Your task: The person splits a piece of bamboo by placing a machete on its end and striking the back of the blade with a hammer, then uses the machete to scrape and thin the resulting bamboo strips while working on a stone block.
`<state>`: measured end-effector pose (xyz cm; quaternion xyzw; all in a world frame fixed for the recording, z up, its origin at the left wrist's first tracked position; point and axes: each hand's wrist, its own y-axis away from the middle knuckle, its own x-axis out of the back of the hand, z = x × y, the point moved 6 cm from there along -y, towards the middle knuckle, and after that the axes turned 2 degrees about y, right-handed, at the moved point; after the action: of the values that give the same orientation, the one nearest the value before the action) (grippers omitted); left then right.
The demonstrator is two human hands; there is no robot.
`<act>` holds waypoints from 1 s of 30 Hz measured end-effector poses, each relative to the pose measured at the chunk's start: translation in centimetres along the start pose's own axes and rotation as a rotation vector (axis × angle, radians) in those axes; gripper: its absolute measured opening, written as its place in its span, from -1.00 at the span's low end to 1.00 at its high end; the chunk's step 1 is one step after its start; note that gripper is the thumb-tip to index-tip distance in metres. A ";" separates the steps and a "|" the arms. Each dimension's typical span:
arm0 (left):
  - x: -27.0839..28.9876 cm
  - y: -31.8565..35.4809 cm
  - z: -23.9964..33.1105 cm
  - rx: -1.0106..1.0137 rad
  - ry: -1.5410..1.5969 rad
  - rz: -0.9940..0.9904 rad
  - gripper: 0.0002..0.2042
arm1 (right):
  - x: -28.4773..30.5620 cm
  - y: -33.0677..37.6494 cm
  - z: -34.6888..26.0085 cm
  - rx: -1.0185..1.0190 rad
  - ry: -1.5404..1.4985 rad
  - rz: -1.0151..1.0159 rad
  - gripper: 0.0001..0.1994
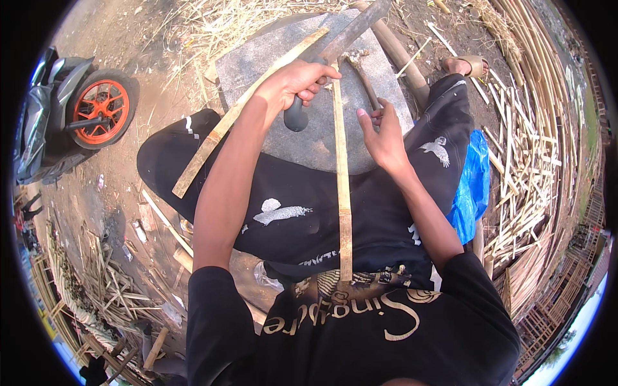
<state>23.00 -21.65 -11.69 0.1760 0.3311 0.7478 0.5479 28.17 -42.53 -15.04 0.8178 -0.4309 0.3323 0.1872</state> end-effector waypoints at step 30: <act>8.0 8.9 5.6 -0.519 0.444 0.502 -0.53 | -20.7 -13.9 -10.3 -0.682 -1.821 -0.444 -0.73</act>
<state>17.56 -14.11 -2.39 -0.0581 0.1888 0.9363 0.2905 27.29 -16.65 -22.61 0.7253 -0.3200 -0.6057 0.0682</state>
